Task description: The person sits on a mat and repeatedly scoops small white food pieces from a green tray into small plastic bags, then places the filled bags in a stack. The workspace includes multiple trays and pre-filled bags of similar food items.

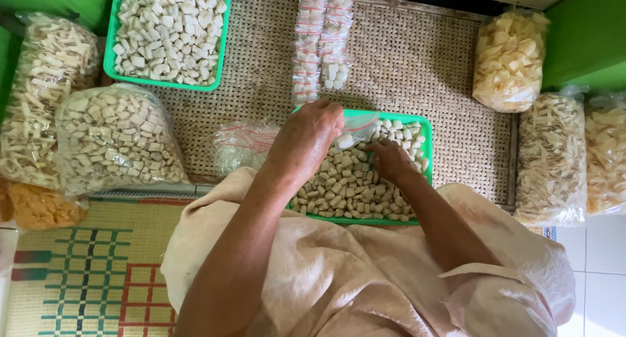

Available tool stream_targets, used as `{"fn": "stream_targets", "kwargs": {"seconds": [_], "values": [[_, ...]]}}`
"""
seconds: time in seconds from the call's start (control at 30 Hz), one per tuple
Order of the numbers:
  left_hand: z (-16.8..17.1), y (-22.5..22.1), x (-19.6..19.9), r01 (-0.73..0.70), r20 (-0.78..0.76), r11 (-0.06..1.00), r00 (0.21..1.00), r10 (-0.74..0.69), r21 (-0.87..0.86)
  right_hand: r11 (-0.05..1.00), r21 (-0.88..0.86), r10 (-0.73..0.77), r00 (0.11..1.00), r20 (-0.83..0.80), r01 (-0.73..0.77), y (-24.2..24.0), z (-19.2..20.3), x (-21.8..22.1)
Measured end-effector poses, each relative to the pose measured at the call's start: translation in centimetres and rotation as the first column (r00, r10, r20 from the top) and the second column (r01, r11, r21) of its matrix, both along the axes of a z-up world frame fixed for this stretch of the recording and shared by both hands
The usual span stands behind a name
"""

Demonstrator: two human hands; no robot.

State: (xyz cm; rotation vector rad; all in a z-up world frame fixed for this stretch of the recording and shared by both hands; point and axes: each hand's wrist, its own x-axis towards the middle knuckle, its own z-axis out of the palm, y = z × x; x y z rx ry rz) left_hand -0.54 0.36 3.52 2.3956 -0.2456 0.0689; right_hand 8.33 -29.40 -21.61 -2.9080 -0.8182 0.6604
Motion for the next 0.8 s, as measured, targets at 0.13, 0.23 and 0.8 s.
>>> {"fn": "stream_targets", "kwargs": {"seconds": [0.13, 0.23, 0.8], "values": [[-0.9, -0.2, 0.1, 0.009, -0.001, 1.0, 1.0, -0.009, -0.004, 0.998, -0.039, 0.049, 0.999, 0.021, -0.048, -0.3, -0.3, -0.1], [-1.3, -0.3, 0.3, 0.021, 0.015, 1.0, 1.0, -0.021, -0.016, 0.997, -0.03, 0.066, 0.997, 0.041, -0.065, -0.3, 0.6, -0.4], [-2.7, -0.7, 1.0, 0.062, -0.033, 0.997, 0.997, -0.063, -0.034, 0.85, 0.521, -0.112, 0.993, 0.039, 0.075, -0.3, 7.6, 1.3]]}}
